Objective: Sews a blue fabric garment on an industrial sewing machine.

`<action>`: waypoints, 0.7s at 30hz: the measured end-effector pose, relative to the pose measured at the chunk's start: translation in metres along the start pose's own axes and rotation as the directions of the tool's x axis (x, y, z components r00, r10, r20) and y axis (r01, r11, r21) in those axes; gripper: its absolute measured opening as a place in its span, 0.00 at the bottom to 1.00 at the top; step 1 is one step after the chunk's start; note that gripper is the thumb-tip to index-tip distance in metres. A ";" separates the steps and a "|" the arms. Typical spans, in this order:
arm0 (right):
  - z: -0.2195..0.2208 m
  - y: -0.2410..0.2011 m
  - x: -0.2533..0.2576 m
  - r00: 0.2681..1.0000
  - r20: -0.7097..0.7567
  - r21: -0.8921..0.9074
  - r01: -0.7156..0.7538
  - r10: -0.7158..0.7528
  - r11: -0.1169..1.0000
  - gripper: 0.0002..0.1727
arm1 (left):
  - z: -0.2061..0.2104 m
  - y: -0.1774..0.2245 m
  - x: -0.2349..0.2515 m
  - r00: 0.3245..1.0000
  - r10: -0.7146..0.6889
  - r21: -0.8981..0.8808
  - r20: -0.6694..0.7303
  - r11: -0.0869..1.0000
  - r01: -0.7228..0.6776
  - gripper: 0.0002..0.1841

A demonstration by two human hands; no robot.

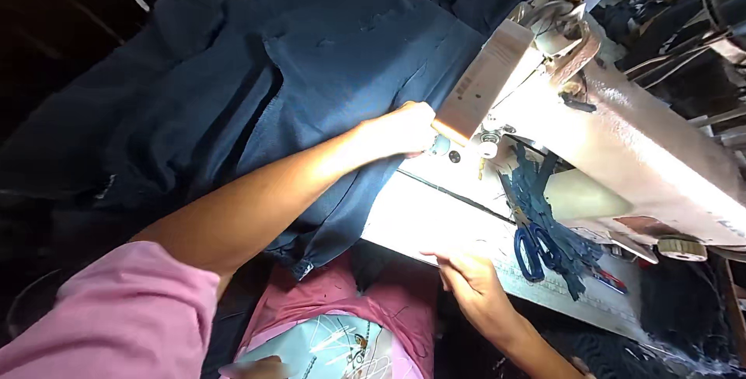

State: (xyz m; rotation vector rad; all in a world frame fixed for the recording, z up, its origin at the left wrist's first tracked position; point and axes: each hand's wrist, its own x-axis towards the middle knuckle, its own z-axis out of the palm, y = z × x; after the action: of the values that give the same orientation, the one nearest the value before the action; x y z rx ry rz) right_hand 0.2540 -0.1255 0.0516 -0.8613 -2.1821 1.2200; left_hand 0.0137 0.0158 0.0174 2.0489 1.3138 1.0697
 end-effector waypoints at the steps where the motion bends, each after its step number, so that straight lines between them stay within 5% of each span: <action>1: -0.005 -0.001 -0.008 1.000 -0.010 -0.008 0.001 -0.002 1.000 0.17 | 0.011 -0.004 -0.011 0.964 0.227 0.136 -0.141 0.969 -0.209 0.09; 4: -0.019 0.002 -0.025 0.993 -0.075 0.001 -0.086 0.085 0.996 0.17 | -0.012 0.062 -0.043 0.908 0.401 0.285 0.122 0.862 -0.419 0.10; 6: -0.028 0.002 -0.029 0.979 -0.117 -0.023 -0.168 0.165 0.985 0.18 | -0.001 0.057 -0.045 0.765 0.623 0.119 0.164 0.757 -0.642 0.14; 9: -0.040 0.001 -0.038 0.959 -0.176 -0.169 -0.250 0.221 0.953 0.18 | 0.013 0.035 -0.046 0.679 0.702 0.006 0.213 0.694 -0.720 0.12; 11: -0.048 0.001 -0.045 0.952 -0.238 -0.397 -0.277 0.194 0.875 0.19 | 0.014 0.022 -0.047 0.670 0.721 0.007 0.176 0.680 -0.733 0.12; 14: -0.060 0.005 -0.052 0.920 -0.377 -0.735 -0.368 0.107 0.570 0.16 | 0.020 0.009 -0.049 0.701 0.696 0.073 0.154 0.700 -0.711 0.12; 16: -0.075 0.010 -0.053 0.876 -0.448 -0.750 -0.478 0.180 0.458 0.16 | 0.023 0.008 -0.050 0.736 0.659 0.141 0.157 0.723 -0.677 0.12; 21: -0.092 0.018 -0.045 0.749 -0.437 -0.619 -0.652 0.498 0.438 0.26 | 0.021 0.009 -0.053 0.792 0.593 0.181 0.148 0.771 -0.611 0.12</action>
State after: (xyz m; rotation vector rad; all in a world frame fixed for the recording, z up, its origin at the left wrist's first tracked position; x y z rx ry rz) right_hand 0.3518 -0.0994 0.0746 -2.1365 -2.2715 0.3341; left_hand 0.0231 -0.0354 -0.0075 2.7610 0.7515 1.1055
